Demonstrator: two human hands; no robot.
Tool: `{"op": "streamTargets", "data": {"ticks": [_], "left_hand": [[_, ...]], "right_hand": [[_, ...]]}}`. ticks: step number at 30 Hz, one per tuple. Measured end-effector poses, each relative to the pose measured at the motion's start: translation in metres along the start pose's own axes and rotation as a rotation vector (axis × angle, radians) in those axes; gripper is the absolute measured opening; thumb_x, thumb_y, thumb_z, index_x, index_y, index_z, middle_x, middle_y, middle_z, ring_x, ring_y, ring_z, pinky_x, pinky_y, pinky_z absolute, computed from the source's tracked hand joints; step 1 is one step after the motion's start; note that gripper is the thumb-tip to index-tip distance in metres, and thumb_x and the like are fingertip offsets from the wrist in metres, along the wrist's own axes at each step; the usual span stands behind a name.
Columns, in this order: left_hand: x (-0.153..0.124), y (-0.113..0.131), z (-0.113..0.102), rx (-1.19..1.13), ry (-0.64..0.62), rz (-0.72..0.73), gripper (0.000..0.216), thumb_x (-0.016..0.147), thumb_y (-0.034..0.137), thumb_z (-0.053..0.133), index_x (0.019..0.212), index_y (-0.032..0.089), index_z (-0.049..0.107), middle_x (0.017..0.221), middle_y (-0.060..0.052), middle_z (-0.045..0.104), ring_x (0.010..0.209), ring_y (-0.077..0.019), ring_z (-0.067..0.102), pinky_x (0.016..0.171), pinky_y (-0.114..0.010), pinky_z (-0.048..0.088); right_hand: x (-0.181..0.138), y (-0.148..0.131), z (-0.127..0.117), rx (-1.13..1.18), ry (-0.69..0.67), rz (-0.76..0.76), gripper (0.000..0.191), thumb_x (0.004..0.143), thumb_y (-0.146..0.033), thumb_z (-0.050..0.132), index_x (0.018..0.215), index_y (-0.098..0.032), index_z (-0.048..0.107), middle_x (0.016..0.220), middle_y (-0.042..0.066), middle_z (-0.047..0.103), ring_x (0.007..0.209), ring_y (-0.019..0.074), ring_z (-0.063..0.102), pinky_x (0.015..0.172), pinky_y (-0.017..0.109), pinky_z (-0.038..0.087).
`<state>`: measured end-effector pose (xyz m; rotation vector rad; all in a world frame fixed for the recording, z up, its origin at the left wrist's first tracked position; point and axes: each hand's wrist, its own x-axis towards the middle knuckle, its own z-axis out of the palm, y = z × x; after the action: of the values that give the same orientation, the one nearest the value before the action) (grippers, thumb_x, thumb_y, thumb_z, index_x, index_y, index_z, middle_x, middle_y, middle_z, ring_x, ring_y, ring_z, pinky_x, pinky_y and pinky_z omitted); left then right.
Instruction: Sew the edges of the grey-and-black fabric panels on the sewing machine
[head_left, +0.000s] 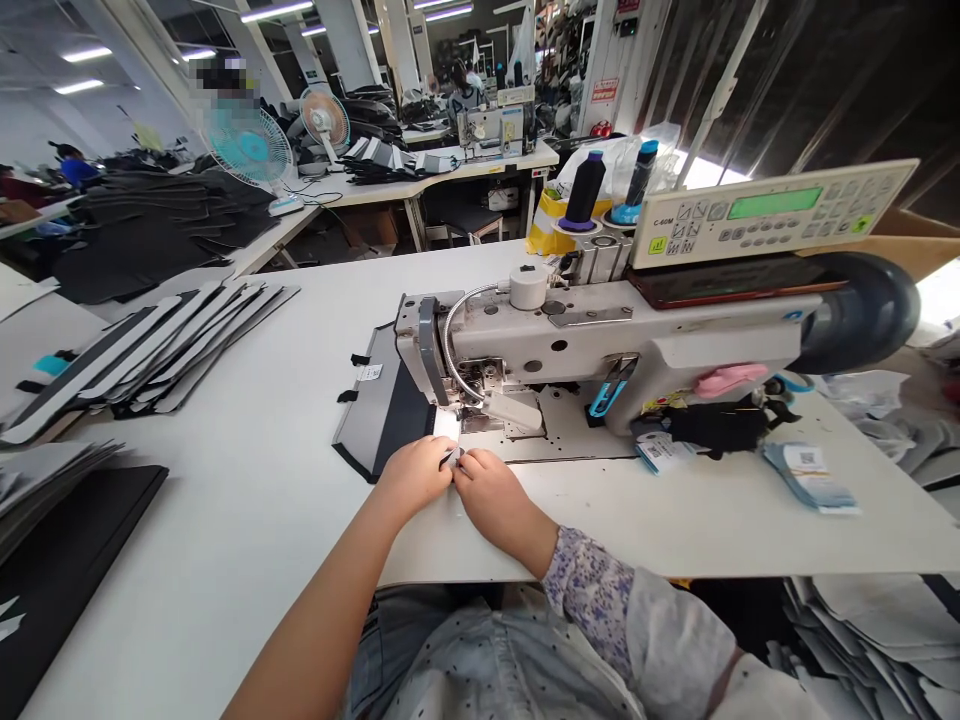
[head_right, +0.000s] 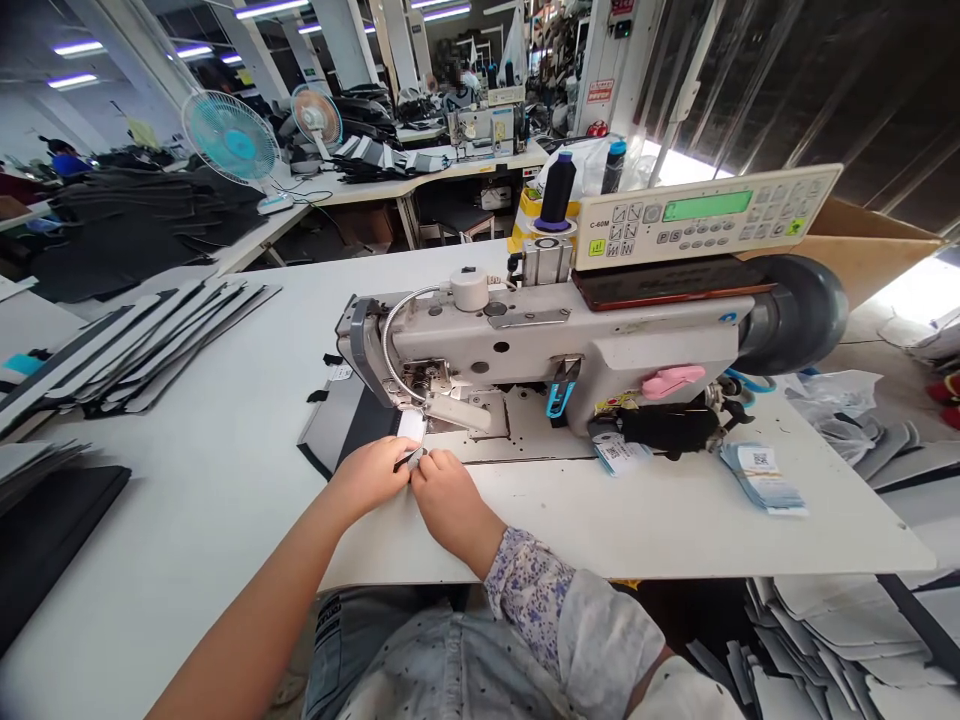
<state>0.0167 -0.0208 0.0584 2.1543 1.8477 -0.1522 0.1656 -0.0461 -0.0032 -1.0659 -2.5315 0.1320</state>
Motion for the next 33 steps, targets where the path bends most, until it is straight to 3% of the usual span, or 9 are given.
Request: {"op": "streamTargets", "data": {"ticks": [7,14,19,25,33], "left_hand": [[-0.007,0.005,0.031,0.063,0.24,-0.023,0.032,0.09,0.018,0.039,0.112,0.024,0.062,0.099,-0.005,0.063,0.089,-0.0185,0.061,0.073,-0.028,0.045],[0.022,0.0,0.029,0.078,0.297,-0.007,0.033,0.092,0.018,0.039,0.113,0.023,0.063,0.102,-0.006,0.063,0.092,-0.0205,0.059,0.08,-0.03,0.046],[0.026,-0.012,0.036,0.08,0.397,0.056,0.039,0.09,0.013,0.04,0.12,0.025,0.062,0.113,-0.007,0.063,0.1,-0.0224,0.055,0.089,-0.033,0.045],[0.023,-0.018,0.039,0.125,0.419,0.117,0.051,0.085,0.003,0.038,0.126,0.025,0.059,0.119,-0.007,0.06,0.103,-0.0229,0.052,0.092,-0.034,0.043],[0.026,-0.018,0.037,0.121,0.42,0.119,0.05,0.084,0.006,0.04,0.127,0.025,0.058,0.122,-0.008,0.059,0.106,-0.0247,0.051,0.094,-0.038,0.043]], "right_hand": [[0.018,0.017,0.01,-0.037,0.033,0.016,0.018,0.085,-0.006,0.053,0.1,-0.011,0.062,0.093,0.011,0.059,0.088,0.0229,0.051,0.084,0.038,0.044],[0.038,0.032,0.011,-0.014,0.06,0.062,0.02,0.09,-0.012,0.051,0.104,-0.011,0.065,0.102,0.012,0.064,0.091,0.0227,0.055,0.087,0.038,0.045],[0.03,0.029,0.013,0.05,0.122,0.115,0.025,0.091,-0.013,0.051,0.113,-0.012,0.062,0.116,0.014,0.064,0.101,0.023,0.056,0.089,0.037,0.045],[0.01,0.022,0.006,0.148,0.164,0.135,0.023,0.091,-0.009,0.047,0.098,-0.018,0.067,0.1,0.008,0.067,0.091,0.0191,0.057,0.086,0.034,0.047],[0.01,0.023,0.012,0.133,0.138,0.155,0.024,0.089,-0.009,0.05,0.1,-0.02,0.068,0.101,0.008,0.065,0.092,0.0195,0.056,0.087,0.035,0.046]]}}
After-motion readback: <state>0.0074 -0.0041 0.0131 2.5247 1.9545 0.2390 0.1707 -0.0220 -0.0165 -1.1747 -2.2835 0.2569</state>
